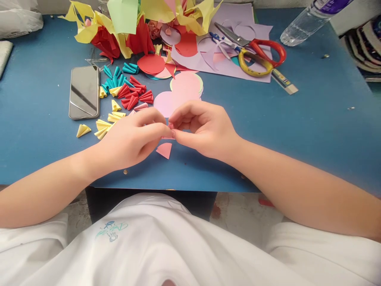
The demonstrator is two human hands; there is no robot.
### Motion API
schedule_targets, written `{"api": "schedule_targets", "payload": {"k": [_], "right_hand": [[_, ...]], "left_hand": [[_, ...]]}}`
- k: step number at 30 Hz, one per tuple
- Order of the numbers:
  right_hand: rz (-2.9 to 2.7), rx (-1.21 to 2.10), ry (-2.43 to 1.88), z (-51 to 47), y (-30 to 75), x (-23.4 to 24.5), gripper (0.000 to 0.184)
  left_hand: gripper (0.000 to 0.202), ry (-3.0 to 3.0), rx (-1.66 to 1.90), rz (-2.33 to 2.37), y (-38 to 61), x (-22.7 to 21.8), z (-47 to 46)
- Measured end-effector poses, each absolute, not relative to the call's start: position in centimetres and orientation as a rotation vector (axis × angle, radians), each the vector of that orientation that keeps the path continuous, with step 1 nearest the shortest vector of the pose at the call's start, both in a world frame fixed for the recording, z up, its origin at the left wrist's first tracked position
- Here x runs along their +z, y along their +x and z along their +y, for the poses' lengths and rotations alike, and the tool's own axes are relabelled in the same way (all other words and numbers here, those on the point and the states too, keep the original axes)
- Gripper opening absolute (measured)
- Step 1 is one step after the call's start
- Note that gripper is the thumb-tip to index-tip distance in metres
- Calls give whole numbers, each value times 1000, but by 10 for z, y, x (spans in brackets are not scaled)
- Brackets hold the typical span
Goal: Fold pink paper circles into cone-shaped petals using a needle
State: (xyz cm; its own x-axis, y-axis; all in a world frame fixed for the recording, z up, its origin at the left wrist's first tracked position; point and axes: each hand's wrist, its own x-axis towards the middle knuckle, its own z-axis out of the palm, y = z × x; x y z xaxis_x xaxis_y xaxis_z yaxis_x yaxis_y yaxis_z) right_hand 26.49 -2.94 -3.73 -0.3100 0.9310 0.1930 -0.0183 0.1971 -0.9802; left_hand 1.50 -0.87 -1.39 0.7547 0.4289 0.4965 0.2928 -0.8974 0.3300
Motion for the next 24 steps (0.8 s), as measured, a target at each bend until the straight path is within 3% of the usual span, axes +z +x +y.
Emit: {"api": "schedule_targets", "payload": {"k": [4,12,24], "right_hand": [[-1593,1278,-895,-29,265,-40,45],[-1664,1282,-944,-29,270,-38,33],[-1453,1514,-903,-26,268,-35,60]], "left_hand": [[19,2860,720,621,12,-15,-17],[24,2733,644,642,10,-15,-15],[19,2623,765,569,7,-5,-1]]}}
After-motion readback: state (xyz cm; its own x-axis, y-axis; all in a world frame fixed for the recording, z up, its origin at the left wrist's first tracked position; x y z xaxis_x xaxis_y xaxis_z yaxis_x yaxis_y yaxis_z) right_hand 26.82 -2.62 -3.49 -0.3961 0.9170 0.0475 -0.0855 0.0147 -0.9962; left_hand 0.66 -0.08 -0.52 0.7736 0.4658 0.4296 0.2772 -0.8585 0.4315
